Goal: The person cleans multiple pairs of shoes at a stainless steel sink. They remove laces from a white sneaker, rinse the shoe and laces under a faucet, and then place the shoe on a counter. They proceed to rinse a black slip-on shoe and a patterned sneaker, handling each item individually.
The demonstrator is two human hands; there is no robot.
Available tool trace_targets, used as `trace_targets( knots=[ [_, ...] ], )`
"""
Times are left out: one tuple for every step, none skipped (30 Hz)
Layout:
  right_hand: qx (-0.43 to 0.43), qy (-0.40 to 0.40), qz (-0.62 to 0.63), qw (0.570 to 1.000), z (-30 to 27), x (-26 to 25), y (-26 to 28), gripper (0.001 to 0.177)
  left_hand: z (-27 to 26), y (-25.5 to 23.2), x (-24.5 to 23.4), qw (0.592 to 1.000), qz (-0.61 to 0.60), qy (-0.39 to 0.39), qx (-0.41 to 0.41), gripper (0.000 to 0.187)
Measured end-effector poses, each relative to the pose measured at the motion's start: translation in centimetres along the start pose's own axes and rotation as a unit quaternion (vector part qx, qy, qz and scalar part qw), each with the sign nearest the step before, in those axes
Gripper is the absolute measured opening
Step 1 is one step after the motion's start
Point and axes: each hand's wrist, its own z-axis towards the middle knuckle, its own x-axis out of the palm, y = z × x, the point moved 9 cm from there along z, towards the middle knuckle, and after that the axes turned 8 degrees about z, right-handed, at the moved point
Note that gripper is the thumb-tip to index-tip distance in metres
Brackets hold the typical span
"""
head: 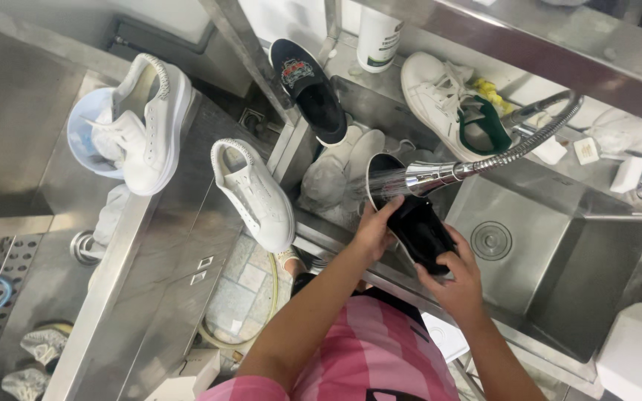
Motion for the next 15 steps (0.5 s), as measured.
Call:
trace_targets(
  knots=[
    [-0.021, 0.005, -0.001, 1.000, -0.2, 0.3, 0.6, 0.037, -1.1, -0.5, -0.2, 1.000, 0.005, -0.020, 0.012, 0.056],
    [-0.018, 0.012, 0.016, 1.000, -0.3, 0.7, 0.6, 0.038, -2.1, -2.0, -0.5, 0.995, 0.018, -0.049, 0.083, 0.058],
    [-0.016, 0.020, 0.033, 0.999, -0.4, 1.1, 0.3, 0.038, -3.1, -3.5, -0.8, 0.984, 0.031, -0.080, 0.154, 0.061],
    [-0.015, 0.028, 0.050, 0.998, -0.5, 1.6, -0.1, 0.039, -4.2, -5.1, -1.1, 0.967, 0.045, -0.110, 0.224, 0.065],
    [0.020, 0.054, 0.087, 0.995, -0.6, 2.6, -1.3, 0.039, -5.0, -5.8, -1.8, 0.955, 0.090, -0.156, 0.234, 0.067],
    [0.056, 0.080, 0.123, 0.988, -0.9, 3.7, -2.7, 0.039, -6.1, -6.5, -2.5, 0.939, 0.134, -0.203, 0.242, 0.069],
    [0.092, 0.109, 0.159, 0.977, -1.2, 5.0, -4.2, 0.041, -7.3, -7.1, -3.2, 0.919, 0.176, -0.251, 0.247, 0.070],
    [0.118, 0.116, 0.185, 0.969, -1.4, 5.9, -5.6, 0.043, -8.4, -8.1, -3.1, 0.911, 0.146, -0.244, 0.300, 0.073],
    [0.145, 0.122, 0.211, 0.959, -1.5, 6.9, -7.1, 0.046, -9.5, -9.2, -3.0, 0.898, 0.118, -0.233, 0.354, 0.075],
    [0.171, 0.127, 0.236, 0.948, -1.5, 8.0, -8.6, 0.050, -10.6, -10.2, -2.9, 0.882, 0.091, -0.221, 0.406, 0.078],
    [0.197, 0.117, 0.284, 0.931, -1.5, 8.7, -10.1, 0.045, -11.3, -10.5, -3.1, 0.874, 0.101, -0.231, 0.415, 0.078],
    [0.222, 0.107, 0.329, 0.911, -1.1, 9.4, -11.7, 0.041, -12.0, -10.8, -3.4, 0.867, 0.112, -0.240, 0.423, 0.078],
    [0.246, 0.097, 0.374, 0.889, -0.6, 10.2, -13.1, 0.037, -12.5, -11.2, -3.8, 0.858, 0.123, -0.249, 0.433, 0.077],
    [0.277, 0.069, 0.435, 0.854, -0.1, 10.9, -14.5, 0.033, -13.0, -11.5, -4.2, 0.845, 0.139, -0.258, 0.448, 0.078],
    [0.307, 0.040, 0.492, 0.813, 0.7, 11.8, -15.9, 0.029, -13.3, -11.9, -4.4, 0.831, 0.155, -0.266, 0.463, 0.078]
  ],
)
